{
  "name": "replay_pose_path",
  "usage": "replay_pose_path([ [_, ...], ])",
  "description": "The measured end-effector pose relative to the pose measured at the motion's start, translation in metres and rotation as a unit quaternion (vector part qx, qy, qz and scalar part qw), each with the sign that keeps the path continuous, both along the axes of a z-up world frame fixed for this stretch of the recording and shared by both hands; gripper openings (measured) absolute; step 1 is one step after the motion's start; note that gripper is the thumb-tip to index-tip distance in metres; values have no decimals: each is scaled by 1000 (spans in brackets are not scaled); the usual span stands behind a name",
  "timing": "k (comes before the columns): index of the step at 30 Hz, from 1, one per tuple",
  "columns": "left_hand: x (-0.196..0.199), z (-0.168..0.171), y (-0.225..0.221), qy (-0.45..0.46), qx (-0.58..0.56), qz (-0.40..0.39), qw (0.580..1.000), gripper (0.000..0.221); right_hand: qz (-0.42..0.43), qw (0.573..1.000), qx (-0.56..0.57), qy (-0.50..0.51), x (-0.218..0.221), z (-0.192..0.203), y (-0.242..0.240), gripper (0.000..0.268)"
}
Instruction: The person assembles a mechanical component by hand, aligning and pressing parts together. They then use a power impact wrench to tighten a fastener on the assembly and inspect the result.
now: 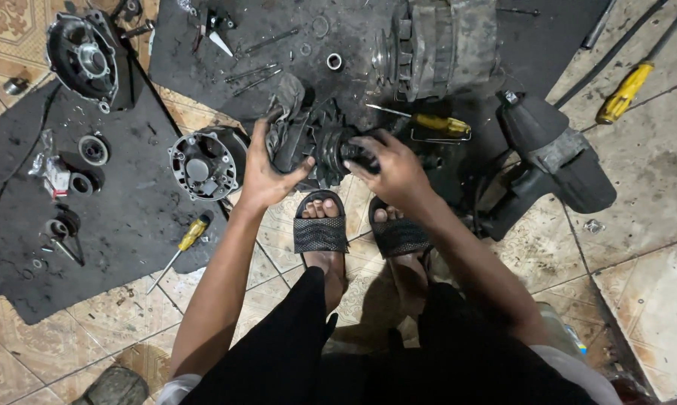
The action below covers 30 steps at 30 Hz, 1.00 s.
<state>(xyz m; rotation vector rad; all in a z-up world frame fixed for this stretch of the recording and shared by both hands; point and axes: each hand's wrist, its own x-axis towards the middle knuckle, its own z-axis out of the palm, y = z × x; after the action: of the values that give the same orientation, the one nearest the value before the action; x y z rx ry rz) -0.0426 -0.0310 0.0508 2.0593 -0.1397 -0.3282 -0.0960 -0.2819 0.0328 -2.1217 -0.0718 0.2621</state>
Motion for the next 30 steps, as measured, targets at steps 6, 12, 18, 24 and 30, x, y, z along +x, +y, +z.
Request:
replay_pose_path([
  [6, 0, -4, 2, -10, 2, -6, 1000, 86, -11, 998, 65, 18, 2, -13, 5, 29],
  [12, -1, -6, 3, -4, -7, -8, 1000, 83, 8, 999, 36, -5, -4, -30, 5, 36],
  [18, -4, -12, 6, 0, 11, -5, 1000, 84, 36, 998, 41, 34, 8, -16, -2, 40],
  [24, -1, 0, -3, 9, 16, 2, 1000, 85, 51, 993, 43, 93, 16, -4, 0, 42],
  [30, -3, -2, -2, 11, -4, 12, 1000, 84, 72, 995, 7, 74, 10, -11, 4, 57],
])
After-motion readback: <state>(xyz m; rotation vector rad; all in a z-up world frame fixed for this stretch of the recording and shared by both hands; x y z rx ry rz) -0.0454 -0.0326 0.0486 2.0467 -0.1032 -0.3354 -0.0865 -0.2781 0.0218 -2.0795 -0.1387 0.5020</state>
